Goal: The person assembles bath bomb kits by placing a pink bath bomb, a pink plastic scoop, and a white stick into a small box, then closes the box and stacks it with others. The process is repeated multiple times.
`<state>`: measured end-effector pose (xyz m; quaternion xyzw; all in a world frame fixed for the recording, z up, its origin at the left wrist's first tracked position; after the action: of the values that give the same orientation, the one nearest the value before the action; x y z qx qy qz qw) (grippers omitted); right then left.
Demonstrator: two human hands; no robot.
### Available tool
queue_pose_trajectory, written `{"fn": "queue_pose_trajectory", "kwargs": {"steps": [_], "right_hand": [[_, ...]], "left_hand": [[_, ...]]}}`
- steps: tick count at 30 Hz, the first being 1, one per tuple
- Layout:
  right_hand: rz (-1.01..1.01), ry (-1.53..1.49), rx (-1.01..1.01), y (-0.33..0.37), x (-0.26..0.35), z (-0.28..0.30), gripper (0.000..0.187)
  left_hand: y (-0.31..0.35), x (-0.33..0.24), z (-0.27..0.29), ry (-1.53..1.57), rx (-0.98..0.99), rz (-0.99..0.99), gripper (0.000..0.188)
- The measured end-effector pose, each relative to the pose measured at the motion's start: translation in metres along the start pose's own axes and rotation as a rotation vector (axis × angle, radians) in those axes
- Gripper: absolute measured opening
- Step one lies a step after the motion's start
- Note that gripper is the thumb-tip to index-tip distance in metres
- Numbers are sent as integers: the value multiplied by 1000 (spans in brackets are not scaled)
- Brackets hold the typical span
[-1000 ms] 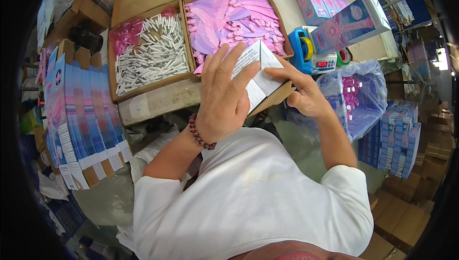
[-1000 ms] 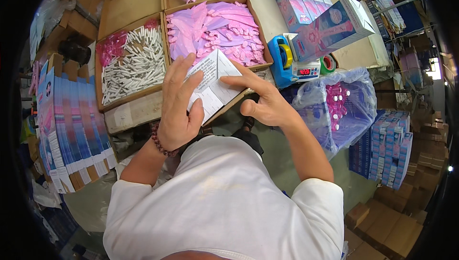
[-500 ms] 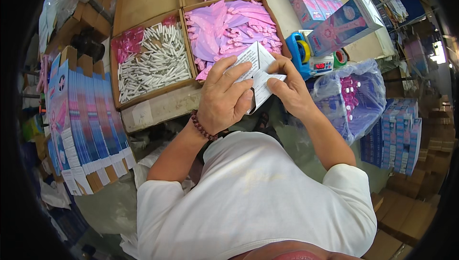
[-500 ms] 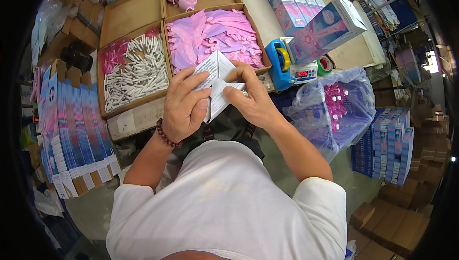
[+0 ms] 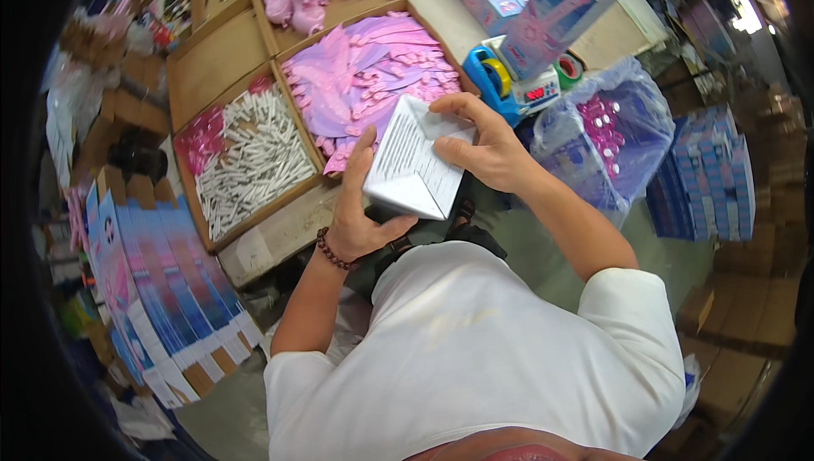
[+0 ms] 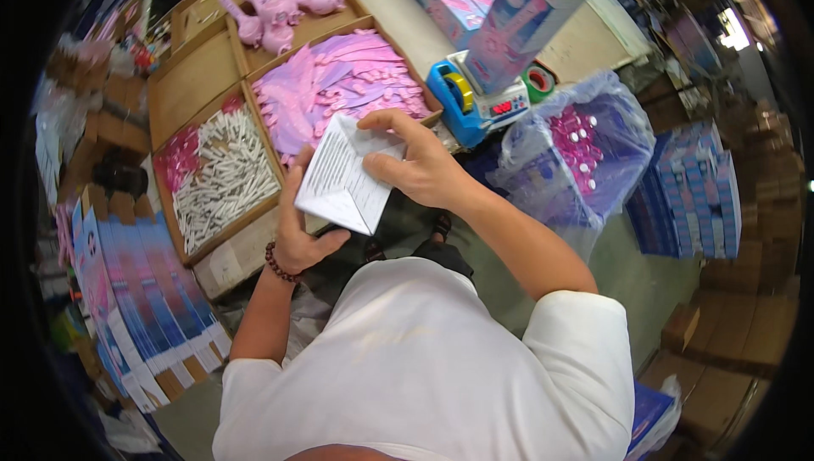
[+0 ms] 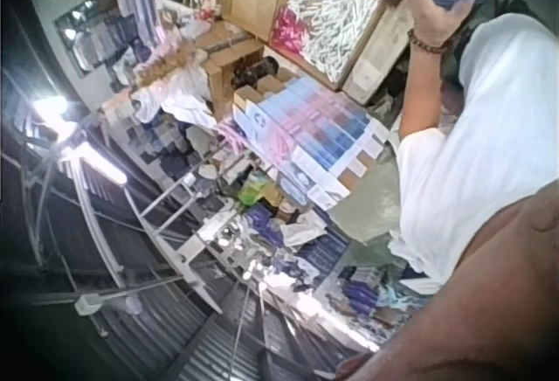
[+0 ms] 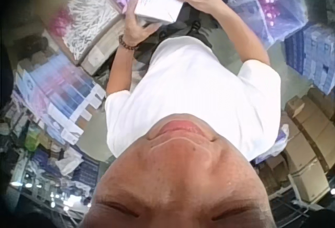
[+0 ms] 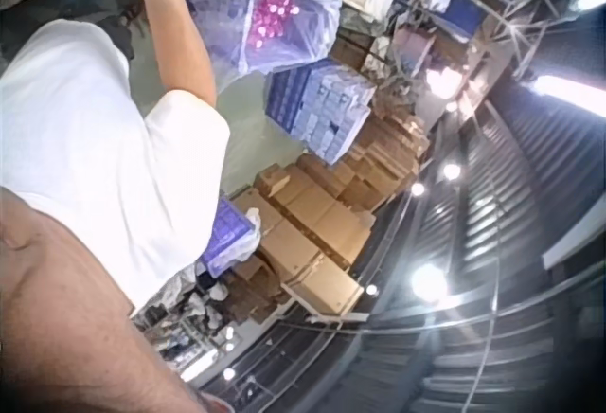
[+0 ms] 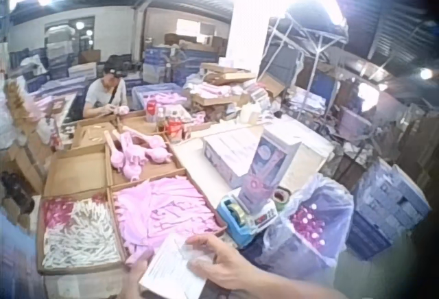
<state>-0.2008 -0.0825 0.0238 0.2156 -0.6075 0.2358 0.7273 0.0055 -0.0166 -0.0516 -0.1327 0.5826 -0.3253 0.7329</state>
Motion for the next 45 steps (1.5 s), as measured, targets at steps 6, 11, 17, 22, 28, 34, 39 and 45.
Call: {"fn": "queue_pose_trajectory", "kwargs": {"steps": [6, 11, 17, 22, 28, 34, 39, 45], "right_hand": [[1, -106, 288, 4, -14, 31, 54], [-2, 64, -581, -5, -95, 145, 76], [-145, 593, -966, -2, -184, 279, 126], [192, 379, -816, -27, -197, 298, 122], [206, 159, -762, -11, -210, 350, 114], [200, -45, -848, 44, -189, 440, 110], [152, 30, -1081, 104, -192, 492, 108], [105, 116, -1178, 151, -208, 510, 107]], "left_hand": [[16, 50, -38, 239, 391, 352, 136], [27, 69, -45, 50, 334, 451, 131], [-37, 68, -55, 58, 22, 618, 115], [-140, 56, -72, -129, -186, 446, 87], [-270, 98, -138, -232, -233, 233, 69], [-310, 163, -204, -466, -93, 231, 52], [-318, 192, -241, -267, -6, 357, 49], [-283, 204, -229, -194, 145, 573, 79]]}}
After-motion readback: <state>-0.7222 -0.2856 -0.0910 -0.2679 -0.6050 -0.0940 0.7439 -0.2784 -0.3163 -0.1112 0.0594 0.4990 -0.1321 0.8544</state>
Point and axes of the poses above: each hand's wrist, its own y-axis away from the middle knuckle, its own z-axis out of the back of the hand, x = y × z, the point moved 2 cm from there along -y, towards the middle knuckle, and after that the axes turned 8 degrees about x, right-handed, at the moved point
